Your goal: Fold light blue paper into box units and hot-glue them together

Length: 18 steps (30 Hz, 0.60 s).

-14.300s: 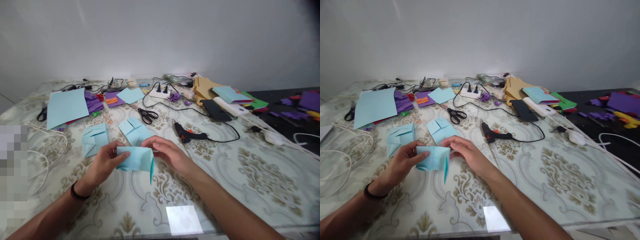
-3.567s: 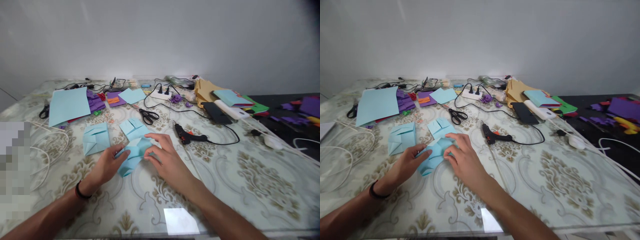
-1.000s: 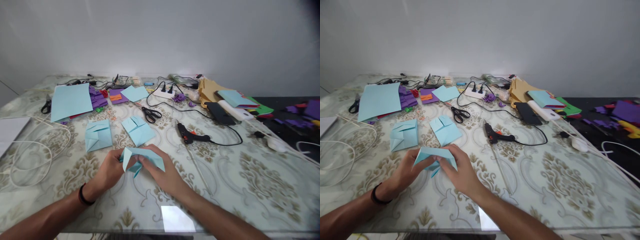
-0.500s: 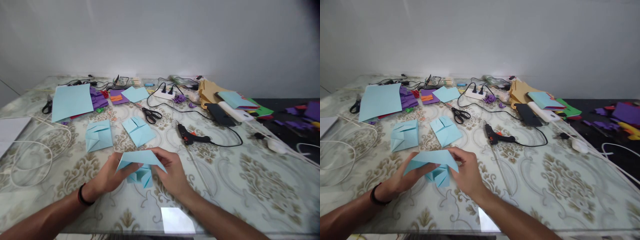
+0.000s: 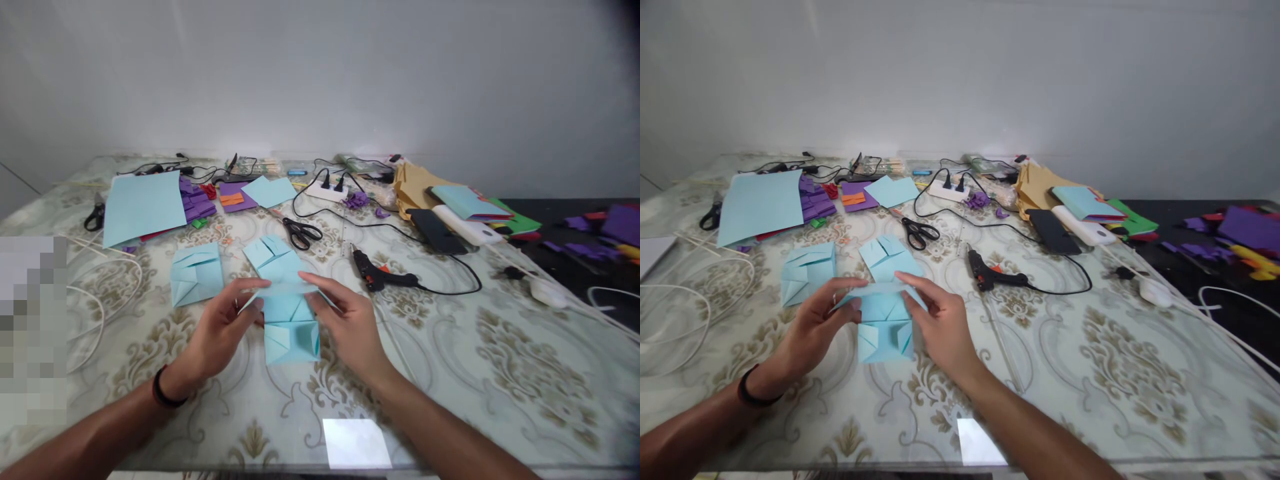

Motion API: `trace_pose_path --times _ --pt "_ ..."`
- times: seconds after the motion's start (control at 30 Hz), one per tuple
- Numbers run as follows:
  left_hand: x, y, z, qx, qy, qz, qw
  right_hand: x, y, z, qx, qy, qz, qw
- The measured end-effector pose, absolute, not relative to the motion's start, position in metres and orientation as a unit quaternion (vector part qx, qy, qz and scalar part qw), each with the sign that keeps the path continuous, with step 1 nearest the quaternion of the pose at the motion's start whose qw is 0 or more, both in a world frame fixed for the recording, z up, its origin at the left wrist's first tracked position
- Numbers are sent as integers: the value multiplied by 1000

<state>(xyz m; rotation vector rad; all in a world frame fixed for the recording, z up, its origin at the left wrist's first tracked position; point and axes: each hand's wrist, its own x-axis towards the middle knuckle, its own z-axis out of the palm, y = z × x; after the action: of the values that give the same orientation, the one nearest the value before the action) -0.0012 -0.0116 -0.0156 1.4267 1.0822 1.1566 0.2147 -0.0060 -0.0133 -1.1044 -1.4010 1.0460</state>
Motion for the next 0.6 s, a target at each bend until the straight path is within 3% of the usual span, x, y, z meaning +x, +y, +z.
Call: trace_pose_path --times 0.17,0.33,0.47,0.6 --pt "-9 -7 -18 583 423 507 474 221 -3 -9 -380 -619 479 492" --pt "-18 -3 -20 586 429 497 475 234 2 0 -329 -683 512 405" --pt "-24 -2 -21 574 384 484 537 245 5 12 -299 -734 517 323" --pt "-20 -1 -16 576 398 456 550 244 7 14 -317 -722 516 333"
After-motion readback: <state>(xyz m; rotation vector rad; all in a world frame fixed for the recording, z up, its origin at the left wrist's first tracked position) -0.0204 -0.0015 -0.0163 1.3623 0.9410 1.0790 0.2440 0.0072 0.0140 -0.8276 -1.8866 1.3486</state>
